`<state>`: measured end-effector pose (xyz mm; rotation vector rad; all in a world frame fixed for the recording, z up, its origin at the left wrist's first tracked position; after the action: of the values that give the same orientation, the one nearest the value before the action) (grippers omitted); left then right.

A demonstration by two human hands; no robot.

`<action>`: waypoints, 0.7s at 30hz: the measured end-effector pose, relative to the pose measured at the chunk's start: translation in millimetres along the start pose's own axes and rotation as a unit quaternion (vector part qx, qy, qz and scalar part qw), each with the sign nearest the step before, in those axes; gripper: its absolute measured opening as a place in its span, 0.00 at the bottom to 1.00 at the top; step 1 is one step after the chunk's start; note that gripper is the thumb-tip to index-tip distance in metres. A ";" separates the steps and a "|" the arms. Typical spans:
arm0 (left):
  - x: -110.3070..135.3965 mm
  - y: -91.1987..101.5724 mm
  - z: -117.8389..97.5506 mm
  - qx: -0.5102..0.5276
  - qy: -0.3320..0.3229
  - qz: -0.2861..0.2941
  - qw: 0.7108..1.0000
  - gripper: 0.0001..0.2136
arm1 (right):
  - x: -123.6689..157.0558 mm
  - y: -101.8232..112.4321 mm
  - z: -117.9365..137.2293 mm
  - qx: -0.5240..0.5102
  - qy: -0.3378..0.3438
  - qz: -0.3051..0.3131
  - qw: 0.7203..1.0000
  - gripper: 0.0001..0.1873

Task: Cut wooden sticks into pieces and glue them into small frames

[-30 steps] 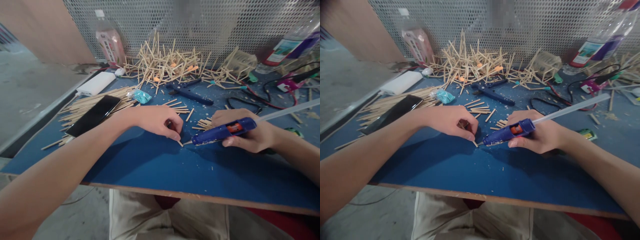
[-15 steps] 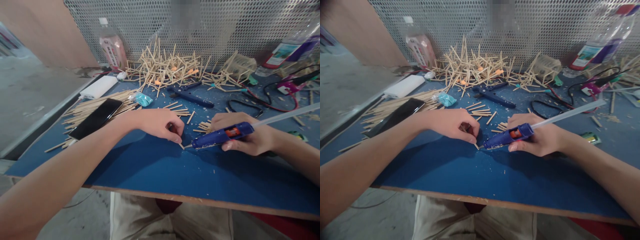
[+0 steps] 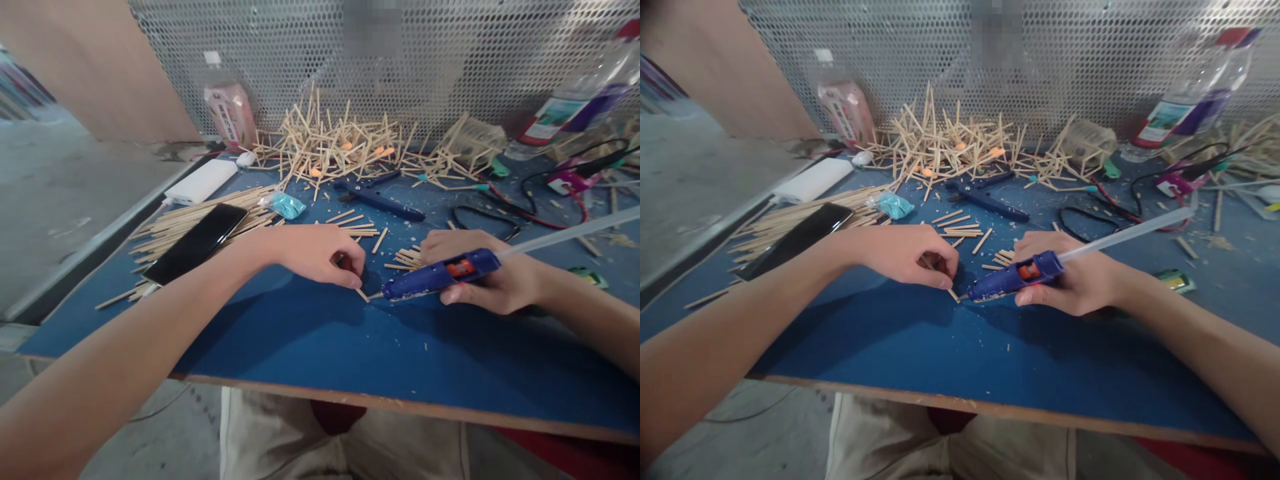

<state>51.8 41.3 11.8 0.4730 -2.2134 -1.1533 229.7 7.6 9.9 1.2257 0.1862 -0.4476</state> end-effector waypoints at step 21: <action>12.0 22.5 -8.2 -0.063 -0.094 -0.213 0.970 0.10 | 7.5 33.1 0.3 0.005 -0.018 -0.075 0.997 0.16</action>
<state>47.0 42.2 38.1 0.8450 -2.2421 -1.6084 250.6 14.4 35.8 1.2171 0.2469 -0.6007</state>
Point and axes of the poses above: each hand's wrist, its own x-axis away from the middle knuckle, its own y-axis out of the back of the hand, z = x × y, the point moved 6 cm from there along -x, towards the middle knuckle, and after that the axes turned 15 degrees about y, right-handed, at the moved point
